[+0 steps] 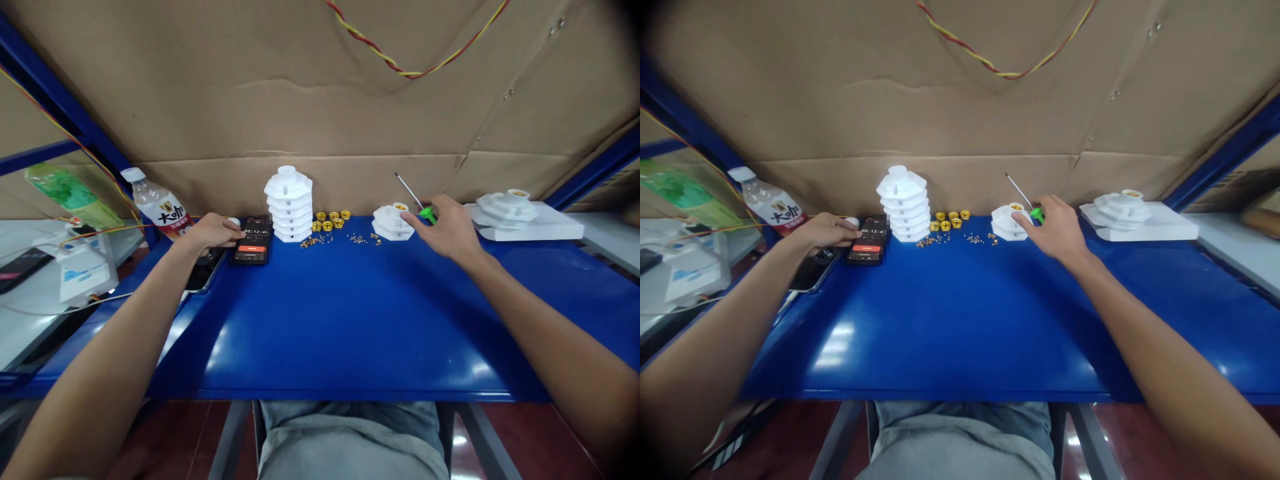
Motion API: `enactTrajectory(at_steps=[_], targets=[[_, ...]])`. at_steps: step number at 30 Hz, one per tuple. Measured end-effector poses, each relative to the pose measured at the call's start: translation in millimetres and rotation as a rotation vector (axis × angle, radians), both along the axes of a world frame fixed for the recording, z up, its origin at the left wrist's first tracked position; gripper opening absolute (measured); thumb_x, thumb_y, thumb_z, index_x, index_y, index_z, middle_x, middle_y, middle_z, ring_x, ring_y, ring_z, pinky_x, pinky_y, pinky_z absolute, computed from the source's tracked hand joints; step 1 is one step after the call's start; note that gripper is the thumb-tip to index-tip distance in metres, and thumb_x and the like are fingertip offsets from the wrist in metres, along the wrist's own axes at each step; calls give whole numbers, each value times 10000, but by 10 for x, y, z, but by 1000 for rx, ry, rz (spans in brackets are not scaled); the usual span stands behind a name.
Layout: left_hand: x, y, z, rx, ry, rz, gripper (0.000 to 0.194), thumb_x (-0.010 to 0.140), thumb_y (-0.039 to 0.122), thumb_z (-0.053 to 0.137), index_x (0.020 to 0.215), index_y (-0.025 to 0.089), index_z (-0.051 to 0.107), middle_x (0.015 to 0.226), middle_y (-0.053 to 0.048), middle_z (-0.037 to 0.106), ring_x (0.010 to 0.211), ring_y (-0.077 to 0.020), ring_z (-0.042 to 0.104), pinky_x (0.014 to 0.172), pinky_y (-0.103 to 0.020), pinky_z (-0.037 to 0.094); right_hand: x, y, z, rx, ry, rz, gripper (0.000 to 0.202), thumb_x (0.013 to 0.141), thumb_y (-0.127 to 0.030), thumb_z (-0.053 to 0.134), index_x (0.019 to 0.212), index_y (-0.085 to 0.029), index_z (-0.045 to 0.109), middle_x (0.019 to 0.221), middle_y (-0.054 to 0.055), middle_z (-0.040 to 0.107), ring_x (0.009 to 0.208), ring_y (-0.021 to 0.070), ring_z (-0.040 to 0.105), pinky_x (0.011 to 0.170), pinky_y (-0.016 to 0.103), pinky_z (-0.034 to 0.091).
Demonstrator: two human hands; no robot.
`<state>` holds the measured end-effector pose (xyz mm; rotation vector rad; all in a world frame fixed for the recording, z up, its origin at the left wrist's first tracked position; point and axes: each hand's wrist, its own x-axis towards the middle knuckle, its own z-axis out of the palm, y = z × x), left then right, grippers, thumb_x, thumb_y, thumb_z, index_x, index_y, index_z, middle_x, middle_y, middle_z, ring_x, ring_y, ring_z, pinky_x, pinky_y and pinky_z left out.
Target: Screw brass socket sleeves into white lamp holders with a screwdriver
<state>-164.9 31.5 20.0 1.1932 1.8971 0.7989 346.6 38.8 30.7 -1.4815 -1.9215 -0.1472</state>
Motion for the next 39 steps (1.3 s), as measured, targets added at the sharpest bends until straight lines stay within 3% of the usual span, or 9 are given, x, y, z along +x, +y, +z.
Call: enactTrajectory(at_steps=[3, 6, 9, 11, 16, 19, 23, 29, 39], targets=[[22, 27, 41, 12, 124, -37, 146, 703, 148, 867, 823, 132, 785, 926, -145, 827, 946, -323, 805, 957, -453, 653, 0, -7, 13, 0, -2, 0, 484, 910, -709, 652, 1044, -257, 758, 1074, 164, 779, 989, 388, 727, 881, 578, 588], [50, 57, 97, 7, 402, -119, 108, 722, 207, 836, 805, 146, 803, 867, -128, 821, 861, -332, 792, 958, -489, 631, -3, -17, 24, 6, -10, 2, 484, 916, -710, 648, 1064, -263, 761, 1081, 157, 783, 996, 385, 728, 899, 580, 593], [77, 80, 144, 10, 699, -198, 119, 754, 290, 816, 815, 188, 819, 863, -108, 826, 915, -347, 785, 980, -476, 609, -6, -27, 28, 10, -12, 11, 474, 923, -696, 647, 1076, -262, 759, 1101, 157, 783, 1000, 380, 728, 910, 577, 589], [95, 76, 174, 13, 778, -207, 132, 768, 314, 802, 840, 206, 826, 884, -107, 829, 985, -366, 780, 997, -475, 598, -7, -32, 27, 8, -7, 18, 465, 925, -687, 649, 1078, -261, 756, 1112, 156, 783, 999, 377, 730, 908, 571, 586], [290, -119, 222, 25, 847, -118, 386, 868, 505, 710, 1038, 174, 812, 1106, -196, 810, 1162, -454, 730, 1002, -545, 579, -5, -36, 18, 13, 5, 26, 463, 922, -668, 666, 1076, -241, 751, 1105, 153, 786, 985, 369, 734, 891, 552, 585], [534, -334, 179, -18, 857, -209, 696, 820, 746, 689, 1155, 137, 742, 1174, -255, 771, 1146, -482, 726, 952, -529, 585, -9, -33, 13, 4, 2, 21, 472, 916, -663, 672, 1086, -231, 755, 1122, 161, 786, 1004, 379, 735, 902, 561, 583], [748, -519, 70, -18, 910, -203, 885, 785, 749, 710, 1357, 85, 592, 1304, -328, 697, 1197, -525, 688, 941, -548, 574, -14, -31, 12, -18, -3, 32, 451, 921, -672, 664, 1101, -269, 758, 1156, 151, 785, 1028, 382, 734, 926, 580, 583], [700, -531, 31, -41, 925, -207, 819, 803, 653, 701, 1373, 82, 554, 1314, -321, 689, 1244, -521, 665, 939, -541, 574, -3, -24, 4, -7, -9, 34, 452, 921, -675, 670, 1108, -273, 758, 1152, 151, 784, 1007, 380, 738, 911, 584, 588], [728, -625, 37, -31, 930, -188, 727, 834, 643, 687, 1307, 100, 593, 1278, -318, 710, 1256, -523, 659, 932, -549, 576, -12, -38, 8, -38, -8, 49, 440, 927, -650, 676, 1123, -262, 750, 1177, 157, 781, 1062, 389, 738, 941, 583, 581]])
